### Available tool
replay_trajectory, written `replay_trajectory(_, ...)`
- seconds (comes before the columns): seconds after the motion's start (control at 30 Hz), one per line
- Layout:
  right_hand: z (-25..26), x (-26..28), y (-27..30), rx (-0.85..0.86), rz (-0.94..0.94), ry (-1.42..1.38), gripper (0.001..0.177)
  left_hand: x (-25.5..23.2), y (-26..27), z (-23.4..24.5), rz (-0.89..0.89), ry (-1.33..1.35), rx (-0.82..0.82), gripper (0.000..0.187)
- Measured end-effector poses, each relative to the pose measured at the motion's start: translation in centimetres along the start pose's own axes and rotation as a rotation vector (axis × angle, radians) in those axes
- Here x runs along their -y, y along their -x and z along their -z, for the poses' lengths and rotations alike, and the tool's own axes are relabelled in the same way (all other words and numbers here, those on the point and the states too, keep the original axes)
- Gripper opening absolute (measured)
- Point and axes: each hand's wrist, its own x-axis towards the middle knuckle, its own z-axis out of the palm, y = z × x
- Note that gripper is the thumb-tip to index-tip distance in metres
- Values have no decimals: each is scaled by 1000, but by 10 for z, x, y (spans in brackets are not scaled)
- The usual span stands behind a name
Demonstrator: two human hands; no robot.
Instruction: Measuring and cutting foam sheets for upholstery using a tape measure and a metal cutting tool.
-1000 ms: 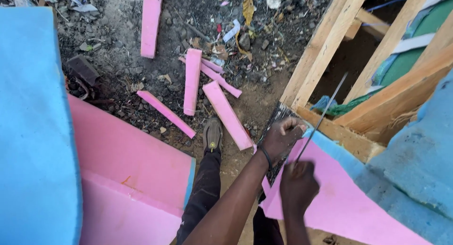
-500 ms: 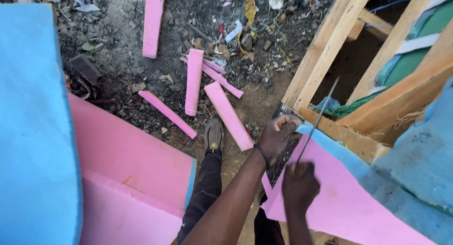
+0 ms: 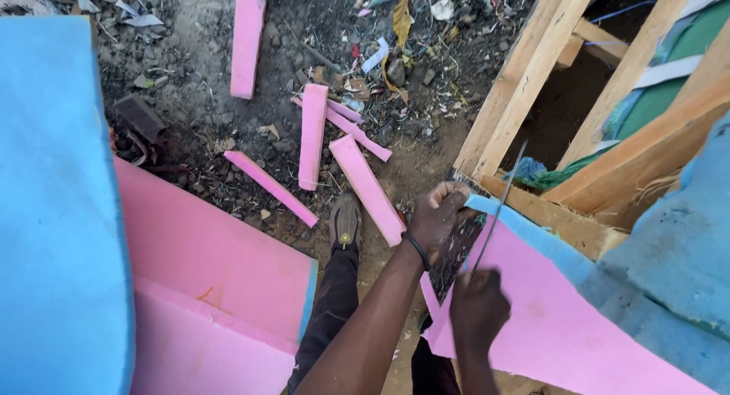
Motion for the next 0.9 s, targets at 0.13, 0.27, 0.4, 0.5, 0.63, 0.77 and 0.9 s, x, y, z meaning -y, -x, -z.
replay_trajectory(0.13, 18, -2, 69, 209, -300, 76, 23, 6, -2, 9, 26, 81, -10, 37)
replay_trajectory(0.27, 2, -6, 4, 29, -64, -26, 33, -5, -4, 5, 9, 32, -80, 33)
replay_trajectory(0.4, 16, 17, -29, -25, 25, -69, 27, 12, -12, 15, -17, 98, -76, 30)
replay_trajectory(0.5, 21, -12, 36, 114, -71, -22, 35, 10, -19, 19, -57, 118, -105, 40)
replay_trajectory(0.63, 51, -16, 114, 235, -227, 51, 22, -16, -25, 28, -135, 199, -379, 38)
replay_trajectory(0.77, 63, -19, 75, 58, 69, 7, 16, -43, -29, 40, -220, -449, -722, 13)
replay_trajectory(0.9, 78, -15, 35, 24, 203, 40, 16, -40, -5, 5, -405, -858, -601, 10)
